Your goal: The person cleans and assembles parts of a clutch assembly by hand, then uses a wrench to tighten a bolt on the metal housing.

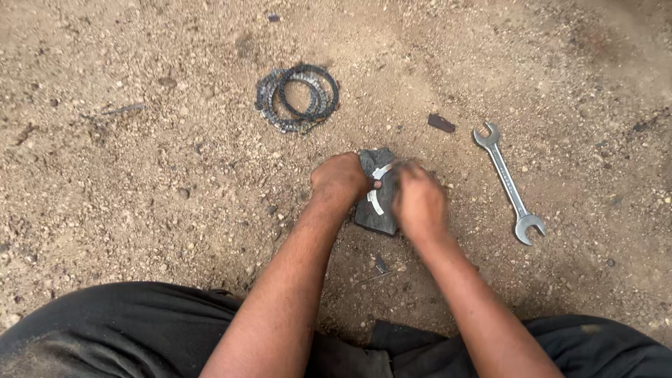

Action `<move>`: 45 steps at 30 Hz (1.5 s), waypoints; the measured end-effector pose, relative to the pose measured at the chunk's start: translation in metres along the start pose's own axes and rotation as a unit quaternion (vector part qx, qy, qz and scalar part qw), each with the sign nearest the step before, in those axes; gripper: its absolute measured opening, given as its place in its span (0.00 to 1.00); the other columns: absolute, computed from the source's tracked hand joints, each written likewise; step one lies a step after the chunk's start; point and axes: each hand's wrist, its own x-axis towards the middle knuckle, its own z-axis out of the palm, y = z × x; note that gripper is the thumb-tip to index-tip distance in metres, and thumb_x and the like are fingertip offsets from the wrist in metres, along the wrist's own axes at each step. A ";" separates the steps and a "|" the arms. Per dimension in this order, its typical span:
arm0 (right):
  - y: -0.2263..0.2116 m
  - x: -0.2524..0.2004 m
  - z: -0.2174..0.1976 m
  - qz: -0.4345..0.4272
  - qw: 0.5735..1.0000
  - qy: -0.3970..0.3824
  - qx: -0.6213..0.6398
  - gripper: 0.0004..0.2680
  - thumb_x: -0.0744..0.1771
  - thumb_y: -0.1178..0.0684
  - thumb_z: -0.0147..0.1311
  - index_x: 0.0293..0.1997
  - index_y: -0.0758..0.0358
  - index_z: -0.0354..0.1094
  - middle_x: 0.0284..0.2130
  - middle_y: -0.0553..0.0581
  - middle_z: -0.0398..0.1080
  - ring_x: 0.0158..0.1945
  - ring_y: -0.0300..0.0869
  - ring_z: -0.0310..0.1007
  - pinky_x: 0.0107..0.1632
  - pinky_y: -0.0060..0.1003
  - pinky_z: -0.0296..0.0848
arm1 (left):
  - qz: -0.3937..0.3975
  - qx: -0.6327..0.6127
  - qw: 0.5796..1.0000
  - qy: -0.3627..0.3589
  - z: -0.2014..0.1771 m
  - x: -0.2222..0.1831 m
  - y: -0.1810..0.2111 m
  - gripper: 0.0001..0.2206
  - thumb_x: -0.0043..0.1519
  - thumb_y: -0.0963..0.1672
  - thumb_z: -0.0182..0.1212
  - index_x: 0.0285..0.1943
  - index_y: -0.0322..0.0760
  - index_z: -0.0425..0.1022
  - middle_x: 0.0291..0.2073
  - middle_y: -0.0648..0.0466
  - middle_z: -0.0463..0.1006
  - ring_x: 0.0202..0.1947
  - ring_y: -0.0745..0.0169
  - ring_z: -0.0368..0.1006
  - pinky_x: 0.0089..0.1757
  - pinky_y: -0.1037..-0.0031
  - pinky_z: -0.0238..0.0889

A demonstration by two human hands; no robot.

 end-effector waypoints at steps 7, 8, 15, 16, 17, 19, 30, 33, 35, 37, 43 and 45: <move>0.004 -0.003 -0.008 0.026 0.999 0.034 0.013 0.17 0.63 0.72 0.47 0.52 0.62 0.76 0.52 0.62 0.75 0.42 0.50 0.80 0.44 0.42 0.82 | -0.006 -0.038 0.999 -0.004 0.006 -0.003 -0.010 0.31 0.55 0.63 0.63 0.52 0.39 0.81 0.50 0.52 0.82 0.50 0.59 0.79 0.52 0.59 0.71; -0.002 -0.006 -0.006 -0.003 0.999 0.047 0.004 0.17 0.62 0.71 0.49 0.51 0.63 0.77 0.53 0.63 0.75 0.43 0.51 0.80 0.47 0.43 0.81 | -0.002 -0.037 0.999 0.001 0.006 -0.003 -0.010 0.31 0.55 0.63 0.64 0.52 0.39 0.81 0.50 0.52 0.82 0.50 0.59 0.78 0.53 0.59 0.71; -0.004 -0.003 -0.015 0.064 0.998 0.022 0.004 0.15 0.66 0.66 0.50 0.55 0.59 0.76 0.51 0.59 0.76 0.44 0.51 0.80 0.52 0.44 0.79 | 0.001 -0.065 0.998 -0.002 0.008 -0.003 -0.011 0.31 0.57 0.63 0.62 0.52 0.39 0.81 0.50 0.51 0.83 0.50 0.57 0.79 0.54 0.58 0.71; -0.007 -0.004 -0.011 0.035 0.999 0.032 0.002 0.14 0.65 0.65 0.51 0.54 0.60 0.76 0.51 0.60 0.76 0.45 0.51 0.80 0.53 0.44 0.78 | -0.001 -0.054 0.999 0.002 0.009 -0.003 -0.011 0.31 0.57 0.63 0.62 0.53 0.39 0.80 0.51 0.51 0.82 0.51 0.57 0.78 0.54 0.58 0.71; -0.011 -0.004 -0.007 0.004 0.999 0.044 -0.002 0.13 0.65 0.64 0.51 0.53 0.62 0.76 0.52 0.61 0.75 0.45 0.52 0.80 0.53 0.45 0.78 | -0.001 -0.045 0.999 0.007 0.007 -0.003 -0.009 0.31 0.57 0.63 0.63 0.53 0.39 0.79 0.51 0.52 0.81 0.52 0.57 0.77 0.54 0.58 0.70; -0.013 -0.006 -0.006 -0.040 0.997 0.061 -0.012 0.13 0.63 0.64 0.53 0.51 0.63 0.77 0.52 0.63 0.75 0.45 0.54 0.79 0.52 0.46 0.77 | 0.002 -0.041 0.999 0.005 0.005 -0.004 -0.007 0.31 0.57 0.63 0.63 0.54 0.38 0.79 0.52 0.52 0.80 0.52 0.58 0.77 0.54 0.58 0.71; -0.007 -0.001 -0.006 0.060 0.997 -0.018 0.037 0.18 0.64 0.73 0.44 0.55 0.61 0.74 0.54 0.59 0.74 0.48 0.48 0.78 0.49 0.40 0.79 | -0.012 -0.039 0.999 -0.005 0.010 -0.005 -0.010 0.33 0.58 0.64 0.60 0.56 0.36 0.78 0.55 0.49 0.80 0.53 0.56 0.77 0.54 0.56 0.70; 0.001 0.003 -0.004 -0.053 0.993 0.097 -0.048 0.17 0.59 0.68 0.55 0.51 0.71 0.73 0.55 0.67 0.73 0.52 0.53 0.77 0.55 0.44 0.76 | -0.016 -0.047 0.999 -0.015 0.016 -0.001 -0.009 0.33 0.58 0.64 0.58 0.53 0.36 0.81 0.51 0.50 0.84 0.52 0.59 0.80 0.53 0.60 0.73; -0.012 -0.010 0.003 -0.049 0.997 0.048 -0.022 0.14 0.60 0.67 0.56 0.49 0.64 0.75 0.49 0.63 0.75 0.50 0.53 0.77 0.56 0.46 0.76 | 0.004 -0.050 0.999 0.002 0.016 0.000 -0.013 0.31 0.57 0.63 0.60 0.53 0.38 0.79 0.51 0.50 0.82 0.52 0.58 0.79 0.53 0.58 0.72; -0.017 -0.007 -0.001 -0.021 0.999 0.018 -0.040 0.16 0.60 0.68 0.55 0.51 0.61 0.75 0.48 0.61 0.76 0.49 0.52 0.78 0.54 0.47 0.77 | 0.006 -0.056 0.998 0.008 0.013 -0.001 -0.012 0.31 0.57 0.63 0.61 0.53 0.38 0.79 0.51 0.50 0.82 0.52 0.57 0.79 0.54 0.57 0.71; -0.023 -0.004 -0.006 -0.021 0.995 0.022 -0.097 0.16 0.59 0.63 0.57 0.52 0.65 0.74 0.51 0.62 0.74 0.43 0.52 0.79 0.47 0.48 0.79 | -0.005 -0.061 0.998 0.000 0.009 -0.006 -0.011 0.31 0.58 0.63 0.62 0.52 0.38 0.82 0.52 0.50 0.83 0.54 0.57 0.79 0.55 0.58 0.70; -0.026 -0.013 -0.008 -0.111 0.990 0.077 -0.031 0.21 0.54 0.63 0.57 0.53 0.64 0.75 0.45 0.61 0.75 0.43 0.54 0.79 0.47 0.50 0.78 | 0.003 -0.061 0.998 0.000 0.005 -0.005 -0.013 0.29 0.57 0.62 0.64 0.53 0.40 0.82 0.53 0.50 0.82 0.55 0.56 0.79 0.55 0.59 0.71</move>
